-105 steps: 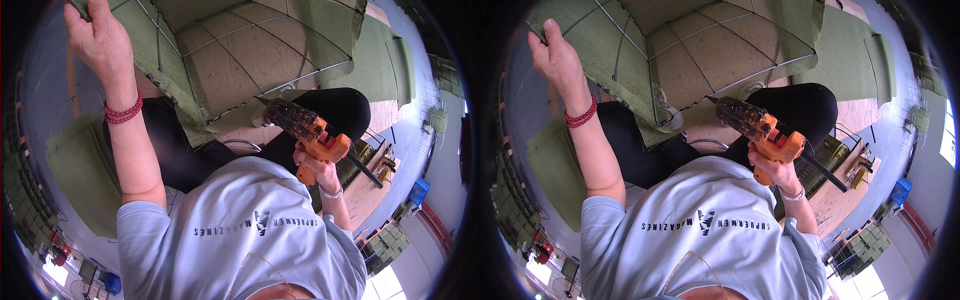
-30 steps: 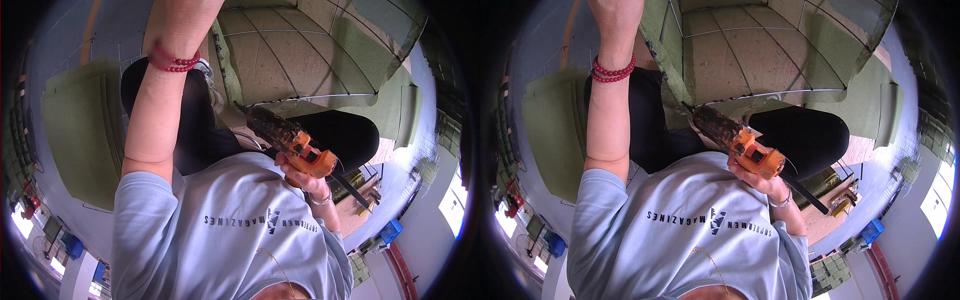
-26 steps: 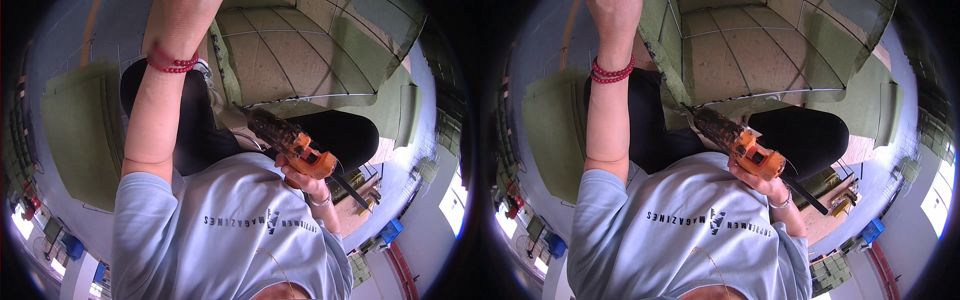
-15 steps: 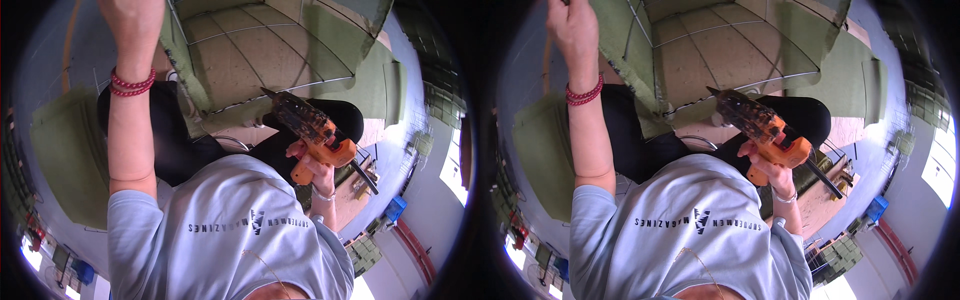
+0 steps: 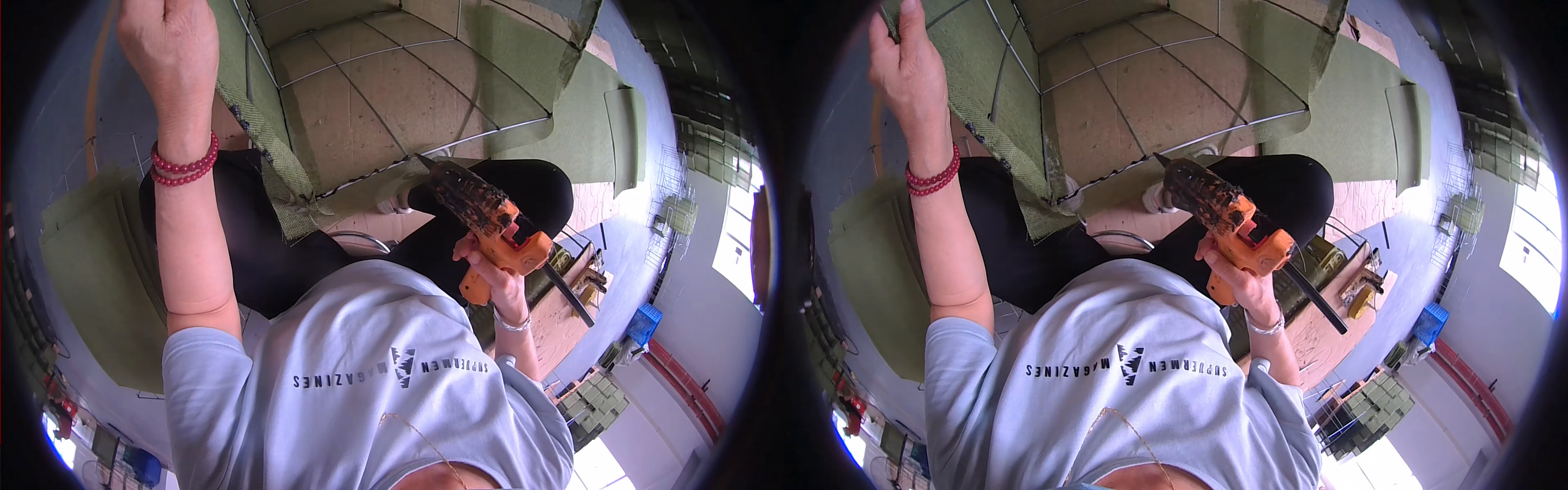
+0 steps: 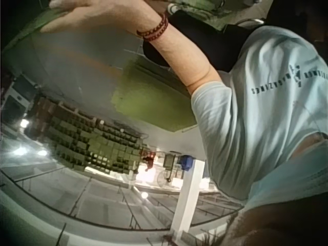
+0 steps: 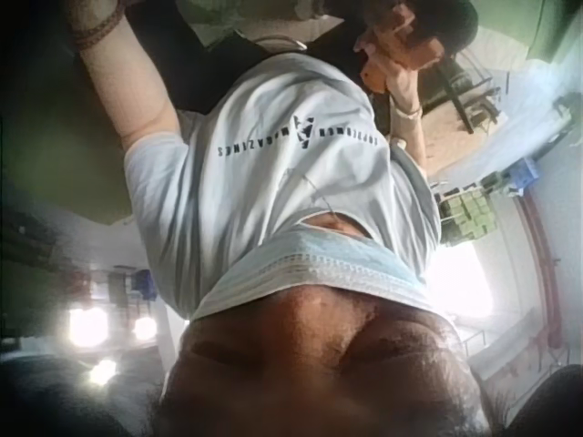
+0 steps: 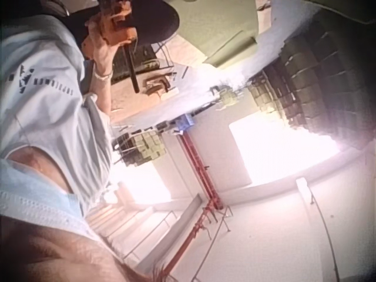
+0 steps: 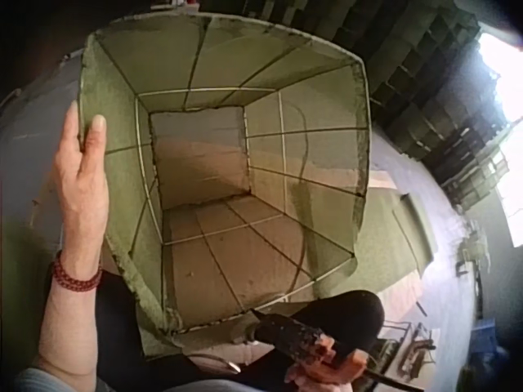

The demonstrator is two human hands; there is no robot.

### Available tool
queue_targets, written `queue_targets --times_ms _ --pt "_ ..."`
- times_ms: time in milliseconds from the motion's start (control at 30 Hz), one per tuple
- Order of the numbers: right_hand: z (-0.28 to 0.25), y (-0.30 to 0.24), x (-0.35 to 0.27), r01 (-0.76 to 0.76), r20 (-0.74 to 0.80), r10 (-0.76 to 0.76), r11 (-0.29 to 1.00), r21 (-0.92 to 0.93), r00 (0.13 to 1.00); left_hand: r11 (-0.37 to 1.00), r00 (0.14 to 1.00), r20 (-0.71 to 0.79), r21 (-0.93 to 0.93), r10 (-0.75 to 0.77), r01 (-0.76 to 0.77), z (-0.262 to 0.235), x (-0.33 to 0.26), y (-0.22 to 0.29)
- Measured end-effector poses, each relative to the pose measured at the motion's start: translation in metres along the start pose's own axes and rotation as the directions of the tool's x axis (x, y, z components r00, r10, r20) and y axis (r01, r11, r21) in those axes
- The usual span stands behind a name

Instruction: Assembling a wire frame by attaching fabric panels using a hot glue gun.

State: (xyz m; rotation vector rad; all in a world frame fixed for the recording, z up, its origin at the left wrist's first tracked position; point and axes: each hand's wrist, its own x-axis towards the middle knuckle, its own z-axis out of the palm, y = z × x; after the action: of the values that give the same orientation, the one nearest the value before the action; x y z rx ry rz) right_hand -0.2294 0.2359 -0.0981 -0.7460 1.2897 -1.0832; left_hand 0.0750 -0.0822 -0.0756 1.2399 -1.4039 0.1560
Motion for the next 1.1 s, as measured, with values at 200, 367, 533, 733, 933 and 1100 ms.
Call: queue_targets --times_ms 200,367,533,733,933,1100 --pt "-0.004 -0.001 -0.003 -0.005 -0.017 0.005 1.0 -0.007 1.0 0.99 0.996 0.064 -0.121 -0.063 0.07 -0.003 0.0 0.021" --pt "0.003 -0.005 -0.004 -0.025 0.0 0.025 0.998 -0.056 1.0 0.994 0.995 0.036 -0.058 -0.094 0.096 0.007 0.0 0.005" --pt "-0.004 -0.005 -0.005 -0.006 -0.155 0.001 0.999 -0.033 0.988 0.951 0.976 0.136 -0.24 -0.168 0.197 -0.003 0.003 0.019" --pt "-0.004 -0.009 -0.004 0.0 -0.222 -0.013 0.998 -0.058 0.975 0.937 0.975 0.125 -0.276 -0.185 0.214 -0.007 0.001 0.013" --pt "-0.009 -0.01 -0.003 0.019 -0.291 -0.04 0.997 -0.072 0.956 0.941 0.98 0.098 -0.277 -0.174 0.195 -0.007 0.004 0.019" --pt "-0.012 -0.01 0.0 0.028 -0.339 -0.05 0.997 -0.068 0.939 0.939 0.982 0.073 -0.289 -0.174 0.188 -0.006 0.004 0.025"
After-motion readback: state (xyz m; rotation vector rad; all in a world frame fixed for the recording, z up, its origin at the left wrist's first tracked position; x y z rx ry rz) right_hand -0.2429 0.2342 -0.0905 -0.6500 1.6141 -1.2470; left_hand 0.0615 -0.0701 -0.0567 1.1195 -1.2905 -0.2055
